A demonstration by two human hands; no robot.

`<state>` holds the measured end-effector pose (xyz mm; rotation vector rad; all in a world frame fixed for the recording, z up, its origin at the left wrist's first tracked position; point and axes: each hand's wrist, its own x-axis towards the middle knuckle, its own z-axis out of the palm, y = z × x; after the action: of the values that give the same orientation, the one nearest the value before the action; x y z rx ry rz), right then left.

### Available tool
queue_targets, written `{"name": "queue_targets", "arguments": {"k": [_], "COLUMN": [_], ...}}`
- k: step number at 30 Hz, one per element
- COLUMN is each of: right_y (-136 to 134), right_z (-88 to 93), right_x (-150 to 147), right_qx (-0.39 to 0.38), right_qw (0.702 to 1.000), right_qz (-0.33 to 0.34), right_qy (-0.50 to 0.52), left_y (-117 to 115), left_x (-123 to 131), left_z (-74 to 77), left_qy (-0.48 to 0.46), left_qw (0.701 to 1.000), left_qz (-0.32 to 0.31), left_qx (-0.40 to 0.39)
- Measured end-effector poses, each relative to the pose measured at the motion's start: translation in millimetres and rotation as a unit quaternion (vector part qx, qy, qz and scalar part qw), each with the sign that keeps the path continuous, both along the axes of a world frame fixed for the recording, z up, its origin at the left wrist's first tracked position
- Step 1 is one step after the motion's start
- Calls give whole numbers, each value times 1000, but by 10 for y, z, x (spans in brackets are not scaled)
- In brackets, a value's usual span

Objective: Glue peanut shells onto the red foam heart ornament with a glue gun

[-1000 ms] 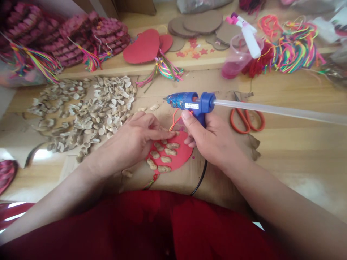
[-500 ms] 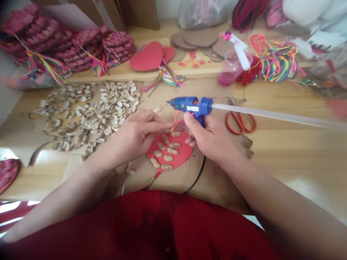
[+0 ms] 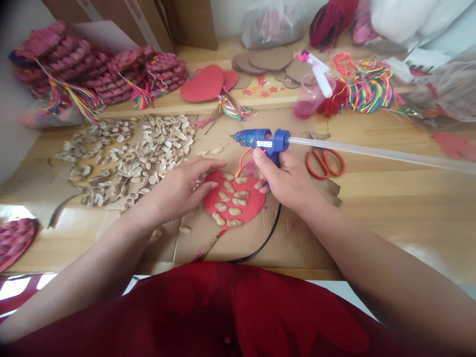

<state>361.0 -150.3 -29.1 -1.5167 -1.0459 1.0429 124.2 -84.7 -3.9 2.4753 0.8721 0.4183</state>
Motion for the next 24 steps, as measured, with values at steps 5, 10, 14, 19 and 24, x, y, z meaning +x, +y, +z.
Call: {"name": "queue_targets", "arguments": {"k": [5, 10, 14, 19, 24], "right_y": [23, 23, 21, 1, -13], "right_z": [44, 81, 98, 112, 98], "right_x": [-5, 39, 91, 95, 80], "right_qx": [0, 25, 36, 21, 18], "right_qw": [999, 999, 999, 999, 999], "right_qz": [-30, -37, -39, -30, -28], "right_qy": [21, 12, 3, 4, 5], "left_y": [-11, 77, 157, 199, 204], "left_x": [-47, -140, -221, -282, -286], "left_z": [12, -22, -87, -92, -85], "left_qy": [-7, -46, -66, -67, -49], "left_qw": [1000, 997, 992, 989, 988], "left_qz": [1, 16, -9, -50, -71], "left_qx": [-10, -63, -109, -123, -128]}}
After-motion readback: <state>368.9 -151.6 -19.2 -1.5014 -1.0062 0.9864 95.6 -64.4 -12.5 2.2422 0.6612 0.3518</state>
